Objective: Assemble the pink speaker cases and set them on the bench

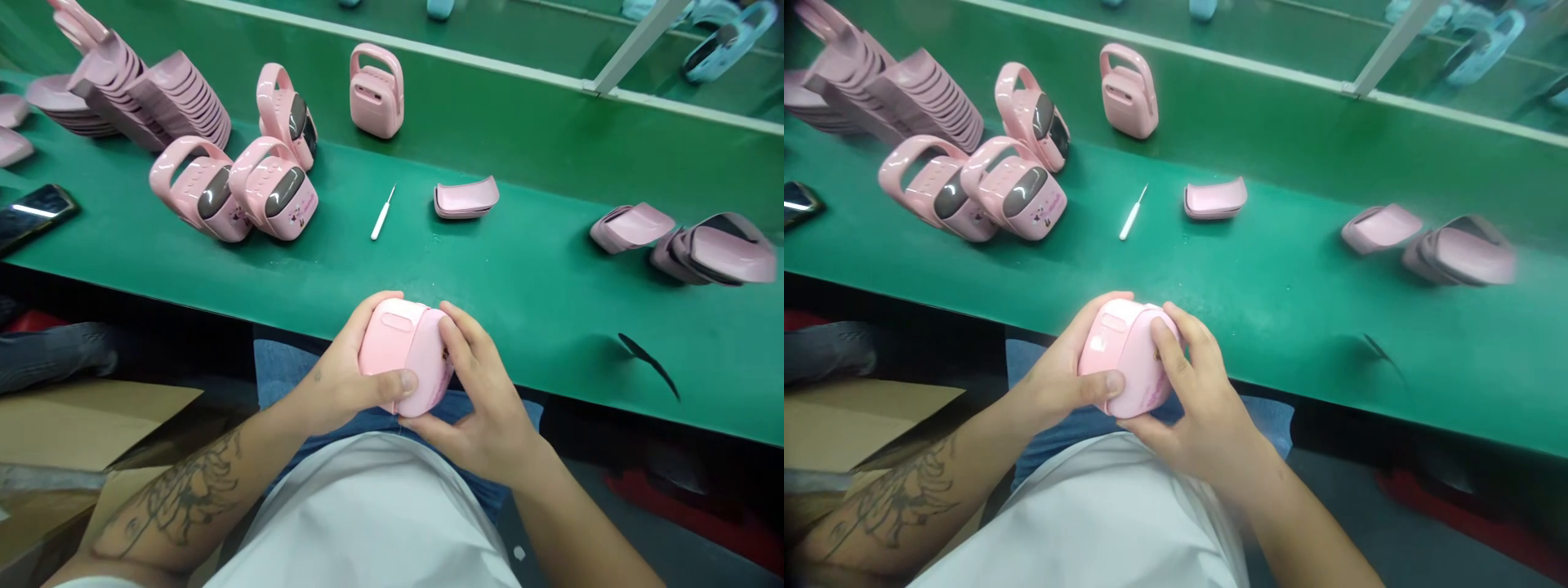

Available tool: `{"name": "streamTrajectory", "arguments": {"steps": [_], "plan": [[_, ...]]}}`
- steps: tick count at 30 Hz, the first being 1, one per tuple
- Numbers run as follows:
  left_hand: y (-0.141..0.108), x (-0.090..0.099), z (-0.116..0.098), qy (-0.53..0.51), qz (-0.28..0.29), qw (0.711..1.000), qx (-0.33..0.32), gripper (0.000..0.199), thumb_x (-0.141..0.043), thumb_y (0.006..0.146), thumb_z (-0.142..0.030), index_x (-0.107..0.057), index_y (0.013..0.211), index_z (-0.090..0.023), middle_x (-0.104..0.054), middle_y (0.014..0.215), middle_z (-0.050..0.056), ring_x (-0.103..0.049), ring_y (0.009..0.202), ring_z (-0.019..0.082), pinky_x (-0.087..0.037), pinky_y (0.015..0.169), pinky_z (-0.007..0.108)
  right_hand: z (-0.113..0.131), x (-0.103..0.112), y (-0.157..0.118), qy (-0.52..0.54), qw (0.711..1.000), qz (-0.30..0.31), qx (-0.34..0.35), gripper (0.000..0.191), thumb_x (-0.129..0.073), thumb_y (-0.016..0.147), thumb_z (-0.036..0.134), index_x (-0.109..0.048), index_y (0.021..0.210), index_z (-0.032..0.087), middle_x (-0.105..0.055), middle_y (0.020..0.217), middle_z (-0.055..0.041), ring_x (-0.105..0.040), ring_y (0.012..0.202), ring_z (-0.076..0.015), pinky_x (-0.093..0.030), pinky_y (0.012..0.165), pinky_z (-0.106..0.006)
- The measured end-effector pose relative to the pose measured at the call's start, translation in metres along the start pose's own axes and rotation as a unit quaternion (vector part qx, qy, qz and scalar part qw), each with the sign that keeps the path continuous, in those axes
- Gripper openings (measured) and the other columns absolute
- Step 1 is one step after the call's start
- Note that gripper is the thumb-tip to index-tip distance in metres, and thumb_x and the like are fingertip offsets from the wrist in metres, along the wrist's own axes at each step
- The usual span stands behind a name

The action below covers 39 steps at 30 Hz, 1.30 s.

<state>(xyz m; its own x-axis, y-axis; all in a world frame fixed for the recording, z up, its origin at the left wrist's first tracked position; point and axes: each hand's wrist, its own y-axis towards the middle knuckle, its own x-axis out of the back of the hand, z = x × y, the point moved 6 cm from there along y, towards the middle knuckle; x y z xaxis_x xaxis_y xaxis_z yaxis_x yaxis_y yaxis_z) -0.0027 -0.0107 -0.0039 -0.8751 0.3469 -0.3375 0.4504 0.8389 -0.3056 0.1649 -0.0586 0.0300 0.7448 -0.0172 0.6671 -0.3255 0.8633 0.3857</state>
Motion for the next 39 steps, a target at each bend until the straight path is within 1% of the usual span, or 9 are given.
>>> {"name": "streamTrajectory", "arguments": {"steps": [4, 7, 15, 22, 24, 27, 28, 33, 39], "plan": [[0.009, 0.004, 0.004, 0.015, -0.014, 1.000, -0.007, 0.089, -0.095, 0.077, -0.053, -0.049, 0.150, -0.027, -0.065, 0.138, 0.012, -0.066, 0.118, 0.030, -0.060, 0.088, 0.033, -0.009, -0.002, 0.003, 0.001, 1.000, -0.001, 0.019, 0.105, -0.083, 0.095, 0.044, -0.022, 0.176, 0.019, -0.039, 0.170, -0.0278, -0.043, 0.161, -0.0399, -0.048, 0.126, -0.065], [0.014, 0.005, 0.006, 0.026, -0.021, 0.999, -0.009, 0.085, -0.093, 0.080, -0.051, -0.051, 0.150, -0.027, -0.065, 0.137, 0.011, -0.066, 0.118, 0.029, -0.060, 0.088, 0.033, -0.010, 0.001, 0.005, -0.005, 1.000, -0.004, 0.022, 0.102, -0.080, 0.097, 0.042, -0.020, 0.176, 0.020, -0.039, 0.170, -0.0269, -0.043, 0.161, -0.0383, -0.048, 0.126, -0.064], [0.020, -0.006, 0.004, -0.008, -0.034, 0.999, 0.004, 0.090, -0.097, 0.075, -0.049, -0.052, 0.149, -0.026, -0.068, 0.136, 0.010, -0.065, 0.121, 0.031, -0.058, 0.096, 0.039, -0.012, 0.009, 0.001, -0.043, 0.999, -0.003, -0.007, 0.101, -0.081, 0.095, 0.034, -0.022, 0.177, 0.023, -0.040, 0.169, -0.0263, -0.046, 0.158, -0.0410, -0.051, 0.122, -0.067], [0.024, -0.011, 0.006, -0.055, -0.036, 0.998, 0.008, 0.088, -0.099, 0.073, -0.043, -0.054, 0.146, -0.026, -0.067, 0.136, 0.009, -0.063, 0.122, 0.030, -0.057, 0.096, 0.037, -0.012, 0.011, -0.001, -0.069, 0.997, 0.002, -0.024, 0.106, -0.084, 0.094, 0.039, -0.020, 0.178, 0.028, -0.042, 0.170, -0.0246, -0.048, 0.156, -0.0432, -0.050, 0.121, -0.069], [0.024, -0.012, 0.006, -0.066, -0.038, 0.997, 0.011, 0.087, -0.100, 0.073, -0.042, -0.054, 0.145, -0.025, -0.068, 0.134, 0.009, -0.064, 0.120, 0.028, -0.056, 0.095, 0.036, -0.013, 0.011, -0.001, -0.066, 0.997, 0.012, -0.024, 0.106, -0.083, 0.095, 0.045, -0.019, 0.178, 0.027, -0.041, 0.171, -0.0254, -0.046, 0.158, -0.0440, -0.049, 0.121, -0.070], [0.024, -0.015, 0.007, -0.078, -0.040, 0.996, 0.024, 0.086, -0.099, 0.072, -0.041, -0.055, 0.144, -0.023, -0.068, 0.131, 0.009, -0.064, 0.117, 0.027, -0.055, 0.094, 0.036, -0.019, 0.011, -0.002, -0.040, 0.999, 0.017, -0.019, 0.114, -0.082, 0.089, 0.066, -0.021, 0.178, 0.026, -0.040, 0.170, -0.0269, -0.047, 0.157, -0.0458, -0.050, 0.119, -0.071], [0.025, -0.015, 0.007, -0.080, -0.039, 0.996, 0.026, 0.087, -0.099, 0.072, -0.041, -0.054, 0.144, -0.022, -0.068, 0.131, 0.009, -0.064, 0.116, 0.027, -0.055, 0.094, 0.036, -0.020, 0.011, -0.002, -0.034, 0.999, 0.011, -0.016, 0.116, -0.081, 0.087, 0.070, -0.023, 0.177, 0.026, -0.041, 0.170, -0.0268, -0.048, 0.156, -0.0457, -0.051, 0.119, -0.071], [0.025, -0.015, 0.007, -0.074, -0.037, 0.996, 0.020, 0.086, -0.099, 0.073, -0.041, -0.054, 0.145, -0.023, -0.068, 0.132, 0.009, -0.064, 0.117, 0.028, -0.054, 0.095, 0.037, -0.022, 0.010, -0.001, -0.033, 0.999, -0.008, -0.013, 0.105, -0.081, 0.094, 0.059, -0.026, 0.176, 0.025, -0.043, 0.169, -0.0265, -0.049, 0.156, -0.0428, -0.051, 0.120, -0.068], [0.029, -0.016, 0.005, -0.066, -0.047, 0.997, 0.004, 0.090, -0.102, 0.070, -0.043, -0.056, 0.144, -0.024, -0.068, 0.135, 0.010, -0.065, 0.122, 0.030, -0.055, 0.098, 0.038, -0.017, 0.012, 0.002, -0.084, 0.996, -0.007, -0.019, 0.106, -0.081, 0.093, 0.060, -0.025, 0.176, 0.025, -0.045, 0.168, -0.0279, -0.052, 0.153, -0.0466, -0.053, 0.116, -0.071]]}}
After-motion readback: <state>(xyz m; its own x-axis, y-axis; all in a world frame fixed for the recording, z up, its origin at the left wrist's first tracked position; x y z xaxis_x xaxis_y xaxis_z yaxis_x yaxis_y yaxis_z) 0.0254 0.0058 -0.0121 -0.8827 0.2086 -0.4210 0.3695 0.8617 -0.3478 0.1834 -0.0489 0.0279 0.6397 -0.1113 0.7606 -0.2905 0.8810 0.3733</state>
